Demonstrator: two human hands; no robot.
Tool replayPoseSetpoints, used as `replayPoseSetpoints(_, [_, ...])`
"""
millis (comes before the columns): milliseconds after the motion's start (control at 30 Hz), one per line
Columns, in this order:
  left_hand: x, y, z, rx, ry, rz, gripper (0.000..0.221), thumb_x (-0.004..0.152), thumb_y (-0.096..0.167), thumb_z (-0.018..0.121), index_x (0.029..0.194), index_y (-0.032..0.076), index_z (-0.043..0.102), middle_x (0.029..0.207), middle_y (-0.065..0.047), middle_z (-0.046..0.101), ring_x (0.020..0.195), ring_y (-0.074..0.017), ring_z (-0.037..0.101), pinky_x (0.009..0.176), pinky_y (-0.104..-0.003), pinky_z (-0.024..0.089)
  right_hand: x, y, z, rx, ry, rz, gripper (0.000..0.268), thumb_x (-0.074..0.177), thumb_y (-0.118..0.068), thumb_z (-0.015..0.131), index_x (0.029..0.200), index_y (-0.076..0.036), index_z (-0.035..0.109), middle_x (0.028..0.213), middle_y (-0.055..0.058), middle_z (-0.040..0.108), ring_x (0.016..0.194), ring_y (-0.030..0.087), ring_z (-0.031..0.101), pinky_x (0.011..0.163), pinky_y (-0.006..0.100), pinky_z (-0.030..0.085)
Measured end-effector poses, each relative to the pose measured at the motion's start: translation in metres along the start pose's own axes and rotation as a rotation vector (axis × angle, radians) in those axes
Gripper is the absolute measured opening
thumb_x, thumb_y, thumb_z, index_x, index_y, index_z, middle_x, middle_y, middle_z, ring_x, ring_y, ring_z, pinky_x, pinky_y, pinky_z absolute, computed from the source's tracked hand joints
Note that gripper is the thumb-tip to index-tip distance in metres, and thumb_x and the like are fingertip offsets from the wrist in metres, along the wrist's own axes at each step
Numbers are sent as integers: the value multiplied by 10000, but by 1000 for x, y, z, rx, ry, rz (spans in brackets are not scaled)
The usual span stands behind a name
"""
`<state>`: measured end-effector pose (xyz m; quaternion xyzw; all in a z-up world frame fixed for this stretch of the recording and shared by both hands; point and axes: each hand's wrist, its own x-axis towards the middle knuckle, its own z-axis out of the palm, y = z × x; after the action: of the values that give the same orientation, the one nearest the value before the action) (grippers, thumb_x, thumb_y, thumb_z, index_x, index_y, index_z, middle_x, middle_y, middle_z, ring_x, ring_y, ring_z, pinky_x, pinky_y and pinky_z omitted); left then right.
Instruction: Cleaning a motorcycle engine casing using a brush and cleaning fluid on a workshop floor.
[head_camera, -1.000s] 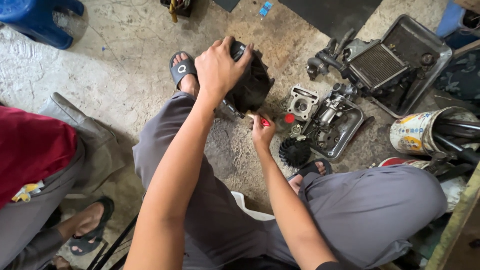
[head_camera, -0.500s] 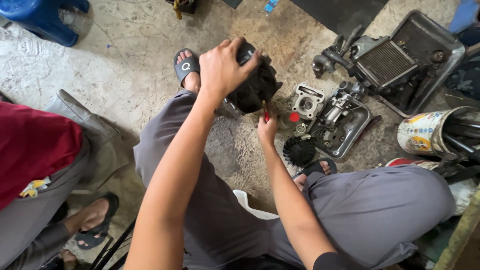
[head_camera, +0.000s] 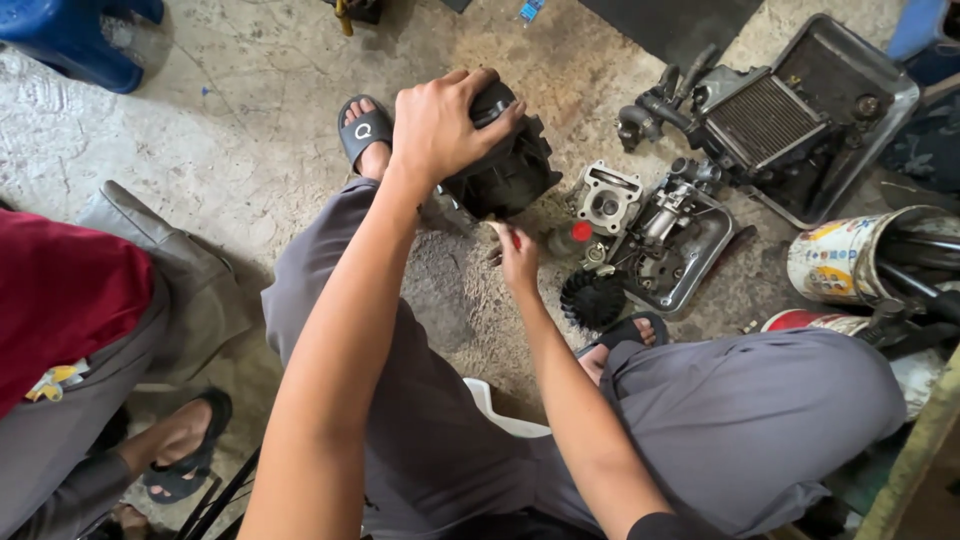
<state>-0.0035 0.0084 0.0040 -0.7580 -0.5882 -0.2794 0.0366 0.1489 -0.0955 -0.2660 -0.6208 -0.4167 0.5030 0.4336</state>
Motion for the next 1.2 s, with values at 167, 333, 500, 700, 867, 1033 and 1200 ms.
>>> replayPoseSetpoints(167, [1, -7, 1, -15, -14, 3, 541, 950, 578, 650, 1096, 73, 775, 870, -80, 772, 614, -233, 705, 573, -347, 542, 18, 16, -13, 733, 251, 356, 220, 956, -192, 561, 948, -7, 681, 667, 88, 668, 459, 172, 553, 415, 276, 440])
replayPoseSetpoints(333, [0, -11, 1, -34, -28, 1, 549, 955, 558, 667, 1155, 58, 774, 900, -99, 780, 598, -207, 701, 569, -327, 558, 2, -19, -8, -163, 41, 391, 516, 1032, -514, 529, 1066, -5, 606, 769, 26, 544, 559, 116, 488, 487, 238, 422])
replayPoseSetpoints(500, [-6, -9, -4, -11, -43, 22, 567, 958, 589, 641, 1144, 70, 772, 937, -73, 781, 638, -215, 712, 587, -333, 547, -3, -11, 8, 143, 22, 176, 369, 1033, -266, 564, 896, 42, 715, 695, 78, 709, 483, 154, 618, 470, 271, 510])
replayPoseSetpoints(700, [-7, -4, -9, -13, -22, 27, 529, 944, 565, 669, 1118, 78, 783, 933, -82, 775, 623, -241, 704, 576, -340, 538, -4, -90, -2, 307, 7, 139, 334, 986, -114, 504, 873, 93, 740, 629, 109, 680, 453, 162, 600, 433, 262, 511])
replayPoseSetpoints(867, [-7, -15, -2, -9, -24, 21, 596, 964, 602, 638, 1139, 51, 783, 918, -117, 777, 584, -226, 687, 556, -329, 528, 2, -123, -11, 662, 68, 161, 271, 1064, -63, 485, 965, 84, 691, 662, 113, 666, 412, 145, 559, 346, 251, 495])
replayPoseSetpoints(1033, [-5, -9, -15, -119, -3, -106, 646, 1068, 552, 403, 1114, 25, 774, 941, -145, 779, 654, -280, 713, 631, -390, 549, -14, -160, -13, 649, 129, 5, 279, 998, -247, 651, 859, -14, 714, 611, -2, 580, 435, 79, 500, 380, 221, 396])
replayPoseSetpoints(1200, [-4, -8, -14, -130, -3, -194, 636, 1061, 540, 362, 1109, 54, 769, 905, -139, 757, 655, -316, 683, 626, -418, 515, -26, -168, -13, 458, 353, -378, 266, 1065, -181, 555, 951, 0, 713, 683, 36, 656, 449, 80, 530, 368, 201, 434])
